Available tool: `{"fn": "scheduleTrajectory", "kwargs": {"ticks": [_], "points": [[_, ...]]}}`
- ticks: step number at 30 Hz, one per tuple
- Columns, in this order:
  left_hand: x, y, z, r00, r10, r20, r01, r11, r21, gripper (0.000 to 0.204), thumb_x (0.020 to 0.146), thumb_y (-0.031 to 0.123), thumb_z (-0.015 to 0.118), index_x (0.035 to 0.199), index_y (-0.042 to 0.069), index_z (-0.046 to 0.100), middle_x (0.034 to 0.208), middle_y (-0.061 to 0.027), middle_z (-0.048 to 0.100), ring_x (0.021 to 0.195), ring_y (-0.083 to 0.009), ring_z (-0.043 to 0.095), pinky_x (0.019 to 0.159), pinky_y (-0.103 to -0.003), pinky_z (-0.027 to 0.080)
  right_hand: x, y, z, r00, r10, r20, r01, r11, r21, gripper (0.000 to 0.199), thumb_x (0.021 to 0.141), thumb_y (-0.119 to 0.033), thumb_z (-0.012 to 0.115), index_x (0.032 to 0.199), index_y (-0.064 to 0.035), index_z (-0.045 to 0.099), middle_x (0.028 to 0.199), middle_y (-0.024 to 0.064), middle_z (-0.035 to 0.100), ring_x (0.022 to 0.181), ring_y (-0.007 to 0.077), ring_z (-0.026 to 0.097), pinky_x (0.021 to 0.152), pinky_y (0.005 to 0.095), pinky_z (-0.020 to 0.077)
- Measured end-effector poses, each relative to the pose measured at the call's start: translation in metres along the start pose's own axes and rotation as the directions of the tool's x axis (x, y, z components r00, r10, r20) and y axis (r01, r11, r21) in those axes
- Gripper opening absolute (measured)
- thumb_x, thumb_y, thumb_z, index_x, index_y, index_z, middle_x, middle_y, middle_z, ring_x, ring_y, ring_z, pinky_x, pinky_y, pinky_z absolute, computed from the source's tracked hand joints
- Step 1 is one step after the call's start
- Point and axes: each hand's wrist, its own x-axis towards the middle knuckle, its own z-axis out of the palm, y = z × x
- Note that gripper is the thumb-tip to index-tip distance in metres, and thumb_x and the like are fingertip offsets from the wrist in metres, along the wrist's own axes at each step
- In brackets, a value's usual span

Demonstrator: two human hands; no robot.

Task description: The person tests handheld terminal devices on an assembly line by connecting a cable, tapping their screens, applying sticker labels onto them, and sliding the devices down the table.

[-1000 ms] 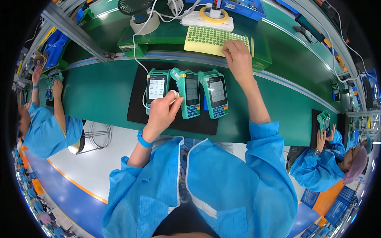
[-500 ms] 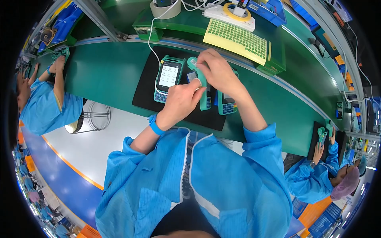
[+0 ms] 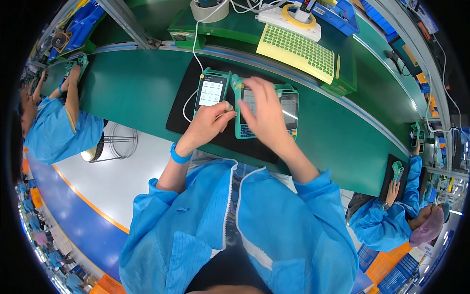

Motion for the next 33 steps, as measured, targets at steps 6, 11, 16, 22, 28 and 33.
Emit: {"fn": "scheduleTrajectory", "kwargs": {"ticks": [6, 11, 16, 22, 28, 33], "points": [[-0.001, -0.006, 0.004, 0.998, 0.043, -0.044, -0.042, 0.998, 0.038, 0.018, 0.102, 0.016, 0.065, 0.093, 0.001, 0.064, 0.060, -0.0072, 0.058, 0.053, -0.0137, 0.057, 0.051, -0.033, 0.041, -0.037, -0.005, 0.021, 0.994, -0.017, 0.106, 0.028, 0.994, -0.104, 0.079, 0.082, -0.014, 0.075, 0.153, -0.0030, 0.043, 0.159, 0.0228, 0.039, 0.148, 0.0481, 0.034, 0.120, 0.0572, 0.0312], [-0.012, -0.008, -0.007, 0.976, -0.217, -0.029, 0.162, 0.805, -0.570, 0.018, 0.105, 0.020, 0.062, 0.100, 0.005, 0.070, 0.058, 0.0044, 0.048, 0.050, -0.0030, 0.041, 0.046, -0.023, 0.028, -0.038, -0.006, 0.027, 0.997, -0.006, 0.078, 0.020, 0.984, -0.176, 0.080, 0.080, -0.014, 0.070, 0.154, -0.0026, 0.042, 0.159, 0.0227, 0.039, 0.148, 0.0484, 0.035, 0.119, 0.0593, 0.0317], [-0.040, -0.014, -0.068, 0.741, -0.031, -0.671, -0.104, 0.981, -0.161, 0.017, 0.108, 0.015, 0.061, 0.108, 0.003, 0.072, 0.061, 0.0071, 0.047, 0.054, -0.0002, 0.035, 0.048, -0.021, 0.023, -0.038, -0.016, 0.029, 0.993, 0.011, 0.116, 0.017, 0.970, -0.241, 0.080, 0.080, -0.011, 0.070, 0.154, -0.0009, 0.041, 0.159, 0.0237, 0.039, 0.148, 0.0485, 0.034, 0.119, 0.0596, 0.0317], [-0.051, -0.016, -0.085, 0.555, 0.366, -0.747, 0.092, 0.866, 0.492, 0.008, 0.099, 0.011, 0.073, 0.101, 0.004, 0.074, 0.074, -0.0091, 0.069, 0.053, -0.0110, 0.051, 0.050, -0.028, 0.041, -0.030, -0.042, 0.065, 0.990, -0.097, 0.100, 0.104, 0.992, -0.065, 0.092, 0.081, -0.015, 0.081, 0.157, 0.0056, 0.032, 0.163, 0.0311, 0.028, 0.152, 0.0524, 0.026, 0.122, 0.0582, 0.0287], [-0.040, -0.051, -0.051, 0.874, -0.105, -0.475, 0.097, 0.994, -0.043, 0.016, 0.101, 0.017, 0.068, 0.099, 0.002, 0.072, 0.060, -0.0069, 0.063, 0.051, -0.0107, 0.056, 0.050, -0.029, 0.041, -0.021, -0.047, 0.115, 0.986, -0.018, 0.167, 0.058, 0.970, -0.236, 0.110, 0.080, -0.029, 0.085, 0.160, 0.0093, 0.020, 0.165, 0.0376, 0.015, 0.154, 0.0571, 0.013, 0.124, 0.0644, 0.0136], [-0.035, -0.053, -0.060, 0.923, -0.195, -0.332, 0.124, 0.967, -0.224, 0.023, 0.104, 0.022, 0.064, 0.098, 0.001, 0.071, 0.058, -0.0021, 0.057, 0.050, -0.0062, 0.050, 0.047, -0.026, 0.035, -0.028, -0.043, 0.113, 0.985, 0.056, 0.162, -0.011, 0.963, -0.270, 0.104, 0.086, -0.024, 0.077, 0.160, 0.0119, 0.014, 0.166, 0.0388, 0.011, 0.156, 0.0565, 0.007, 0.125, 0.0635, 0.0104]]}}
